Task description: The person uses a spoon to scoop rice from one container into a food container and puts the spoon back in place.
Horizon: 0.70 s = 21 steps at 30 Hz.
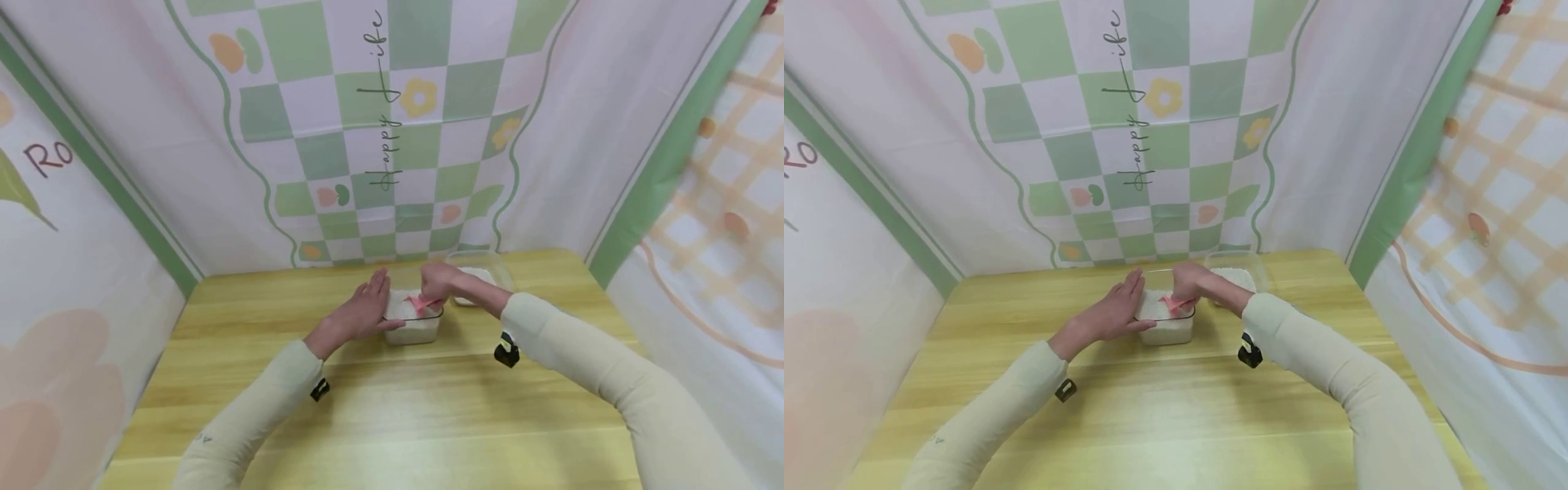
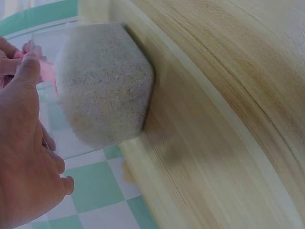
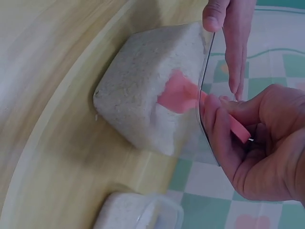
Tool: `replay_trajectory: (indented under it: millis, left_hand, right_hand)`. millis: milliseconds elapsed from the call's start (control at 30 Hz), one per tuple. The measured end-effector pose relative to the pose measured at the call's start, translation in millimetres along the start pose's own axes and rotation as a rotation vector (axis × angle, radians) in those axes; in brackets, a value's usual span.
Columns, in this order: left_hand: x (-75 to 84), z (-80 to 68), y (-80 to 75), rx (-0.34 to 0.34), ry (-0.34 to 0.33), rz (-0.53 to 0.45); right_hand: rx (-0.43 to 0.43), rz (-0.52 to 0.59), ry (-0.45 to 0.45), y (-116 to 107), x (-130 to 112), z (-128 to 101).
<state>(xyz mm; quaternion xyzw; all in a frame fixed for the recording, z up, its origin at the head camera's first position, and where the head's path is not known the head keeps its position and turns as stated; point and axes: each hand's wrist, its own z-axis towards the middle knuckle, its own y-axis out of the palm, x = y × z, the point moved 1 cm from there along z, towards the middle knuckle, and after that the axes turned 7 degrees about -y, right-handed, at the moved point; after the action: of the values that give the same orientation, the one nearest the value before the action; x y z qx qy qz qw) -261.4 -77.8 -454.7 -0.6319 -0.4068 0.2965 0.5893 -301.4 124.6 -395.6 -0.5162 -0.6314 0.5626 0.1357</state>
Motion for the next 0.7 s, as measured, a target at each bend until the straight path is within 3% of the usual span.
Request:
replay_trajectory:
  millis: [500, 700]
  left_hand:
    - [-0.1, 0.5, -0.2, 0.005, 0.007, 0.013]
    - [0.5, 0.8, -0.3, 0.013, 0.010, 0.004]
  right_hand:
    - [-0.061, 0.431, 0.016, 2.7, 14.2, -8.9]
    - [-0.051, 0.517, 0.001, 2.6, 20.8, -16.8]
